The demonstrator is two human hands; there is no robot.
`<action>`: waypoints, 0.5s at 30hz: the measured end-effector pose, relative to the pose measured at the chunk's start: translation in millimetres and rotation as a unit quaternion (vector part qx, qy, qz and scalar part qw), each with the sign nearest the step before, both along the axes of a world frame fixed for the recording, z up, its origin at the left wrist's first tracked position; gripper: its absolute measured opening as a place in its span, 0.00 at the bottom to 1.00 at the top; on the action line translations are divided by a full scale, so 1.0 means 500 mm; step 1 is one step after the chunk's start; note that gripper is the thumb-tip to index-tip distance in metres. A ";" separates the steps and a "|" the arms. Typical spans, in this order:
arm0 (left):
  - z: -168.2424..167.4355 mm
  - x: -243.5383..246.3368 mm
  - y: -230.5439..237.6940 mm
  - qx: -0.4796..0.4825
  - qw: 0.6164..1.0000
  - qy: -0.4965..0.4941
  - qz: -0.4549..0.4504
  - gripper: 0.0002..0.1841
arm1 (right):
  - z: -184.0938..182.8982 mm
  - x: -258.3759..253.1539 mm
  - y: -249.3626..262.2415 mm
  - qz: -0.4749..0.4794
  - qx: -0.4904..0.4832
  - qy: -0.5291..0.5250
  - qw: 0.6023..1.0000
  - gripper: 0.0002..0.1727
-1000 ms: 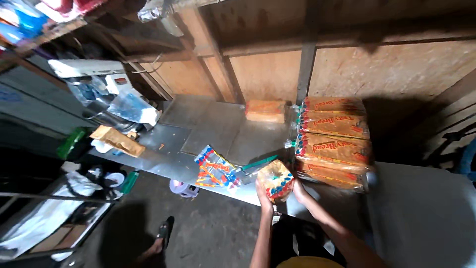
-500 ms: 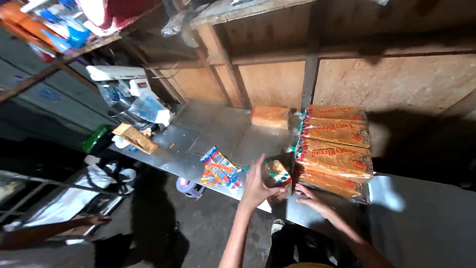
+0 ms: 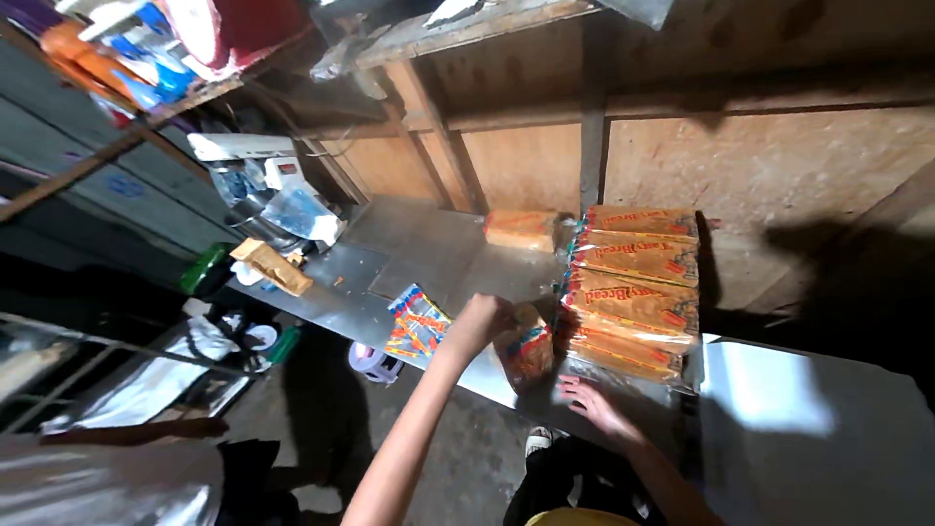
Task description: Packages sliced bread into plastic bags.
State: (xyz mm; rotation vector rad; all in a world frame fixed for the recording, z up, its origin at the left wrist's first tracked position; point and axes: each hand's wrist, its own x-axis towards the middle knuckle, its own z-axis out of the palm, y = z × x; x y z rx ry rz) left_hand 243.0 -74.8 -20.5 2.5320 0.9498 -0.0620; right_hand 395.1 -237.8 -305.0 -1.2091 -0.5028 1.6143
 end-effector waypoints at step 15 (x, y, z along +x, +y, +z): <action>0.124 -0.117 0.031 -0.197 0.869 -0.434 0.135 0.25 | 0.302 -0.073 0.088 -0.201 0.073 0.394 0.894 0.46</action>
